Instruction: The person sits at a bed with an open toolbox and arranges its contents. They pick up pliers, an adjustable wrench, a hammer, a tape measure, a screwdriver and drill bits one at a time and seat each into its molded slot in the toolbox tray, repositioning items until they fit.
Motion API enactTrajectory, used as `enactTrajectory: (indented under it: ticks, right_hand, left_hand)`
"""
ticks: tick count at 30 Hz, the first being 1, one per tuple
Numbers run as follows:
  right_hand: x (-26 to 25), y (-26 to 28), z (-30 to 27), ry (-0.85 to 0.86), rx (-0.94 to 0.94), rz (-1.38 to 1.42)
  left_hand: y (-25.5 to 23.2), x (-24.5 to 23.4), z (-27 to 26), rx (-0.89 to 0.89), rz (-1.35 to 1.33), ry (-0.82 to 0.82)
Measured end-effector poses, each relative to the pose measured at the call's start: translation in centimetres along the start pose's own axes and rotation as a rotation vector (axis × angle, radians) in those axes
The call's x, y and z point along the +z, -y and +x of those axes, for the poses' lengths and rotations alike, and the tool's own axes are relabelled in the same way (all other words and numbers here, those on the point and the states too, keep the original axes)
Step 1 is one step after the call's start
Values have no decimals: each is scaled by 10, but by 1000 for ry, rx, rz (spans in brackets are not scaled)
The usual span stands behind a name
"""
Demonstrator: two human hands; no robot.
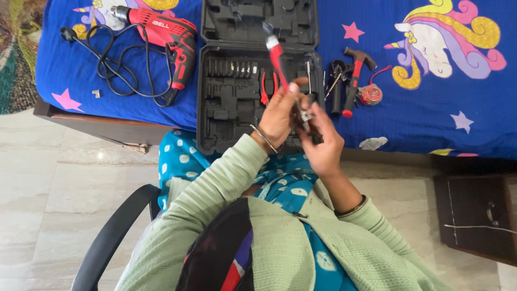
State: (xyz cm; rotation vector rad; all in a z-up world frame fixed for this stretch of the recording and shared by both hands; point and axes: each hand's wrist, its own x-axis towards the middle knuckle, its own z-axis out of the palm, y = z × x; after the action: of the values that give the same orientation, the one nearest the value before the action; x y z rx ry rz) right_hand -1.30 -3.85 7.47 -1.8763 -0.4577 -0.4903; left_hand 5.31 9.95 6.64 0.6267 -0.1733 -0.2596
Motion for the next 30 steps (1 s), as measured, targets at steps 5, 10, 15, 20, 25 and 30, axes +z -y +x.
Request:
enactTrajectory:
  ticks: [5, 10, 15, 20, 25, 30]
  right_hand:
    - [-1, 35, 14, -37, -274, -184]
    - [2, 48, 14, -30, -270, -156]
    - [2, 15, 5, -50, 198, 37]
    - [0, -37, -3, -17, 756, 653]
    - [-2, -72, -6, -87, 951, 837]
    - [0, -92, -2, -140, 1024, 847]
  left_hand:
    - [-48, 26, -11, 72, -112, -21]
    - [-62, 35, -19, 73, -207, 61]
    - [-50, 16, -8, -27, 68, -49]
    - [-23, -32, 25, -192, 358, 103]
    - [24, -87, 42, -277, 517, 134]
    - [59, -103, 12, -128, 448, 265]
